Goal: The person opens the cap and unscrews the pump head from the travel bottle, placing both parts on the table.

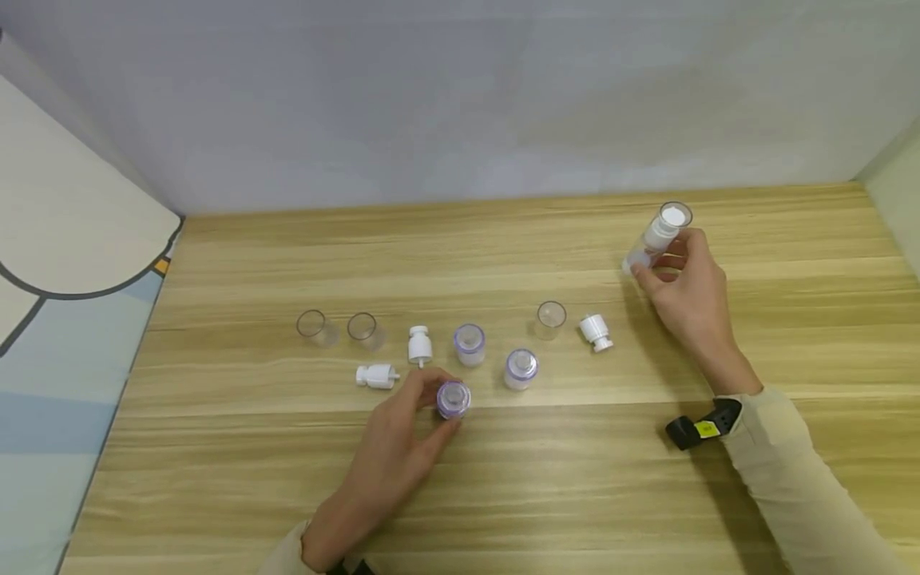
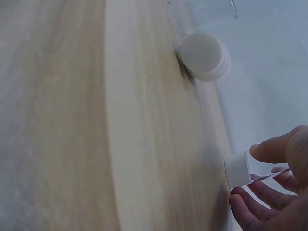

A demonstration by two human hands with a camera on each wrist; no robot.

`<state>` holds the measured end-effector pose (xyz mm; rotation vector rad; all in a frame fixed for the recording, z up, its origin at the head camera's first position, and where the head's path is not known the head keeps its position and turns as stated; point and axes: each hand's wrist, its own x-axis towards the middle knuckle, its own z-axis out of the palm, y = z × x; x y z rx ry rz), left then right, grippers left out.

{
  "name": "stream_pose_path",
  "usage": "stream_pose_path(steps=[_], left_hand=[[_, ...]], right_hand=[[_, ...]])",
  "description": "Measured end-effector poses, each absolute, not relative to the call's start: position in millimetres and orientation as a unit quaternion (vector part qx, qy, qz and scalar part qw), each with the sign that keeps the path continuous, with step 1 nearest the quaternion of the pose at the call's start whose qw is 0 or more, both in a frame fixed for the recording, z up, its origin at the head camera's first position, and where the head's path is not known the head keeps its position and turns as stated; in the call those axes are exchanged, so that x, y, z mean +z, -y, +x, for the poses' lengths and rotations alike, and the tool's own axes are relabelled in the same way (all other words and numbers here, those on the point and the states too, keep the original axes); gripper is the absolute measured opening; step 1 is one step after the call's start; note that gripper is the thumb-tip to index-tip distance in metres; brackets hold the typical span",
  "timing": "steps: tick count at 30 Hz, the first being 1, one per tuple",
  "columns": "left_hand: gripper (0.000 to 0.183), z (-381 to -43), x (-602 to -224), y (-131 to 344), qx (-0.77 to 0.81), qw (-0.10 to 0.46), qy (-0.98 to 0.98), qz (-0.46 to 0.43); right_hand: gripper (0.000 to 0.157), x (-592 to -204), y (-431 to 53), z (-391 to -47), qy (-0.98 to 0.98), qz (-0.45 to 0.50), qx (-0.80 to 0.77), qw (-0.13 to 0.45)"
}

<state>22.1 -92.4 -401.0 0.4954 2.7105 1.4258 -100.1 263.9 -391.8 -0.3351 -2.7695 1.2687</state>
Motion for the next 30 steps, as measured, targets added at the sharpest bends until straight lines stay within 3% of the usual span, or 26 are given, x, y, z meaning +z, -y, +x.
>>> stream_pose_path(steps=[21, 30], left_hand=[[0.055, 18.2, -404.9, 94.2, 0.509, 0.07, -0.847, 0.137], [0.061, 17.5, -403.2, 93.4, 0.508, 0.066, -0.848, 0.137]], right_hand=[[0.051, -398.8, -265.2, -93.5, 0.905, -0.076, 0.413, 0.069], [0.053, -398.8, -262.4, -92.4, 0.909, -0.024, 0.392, 0.141]])
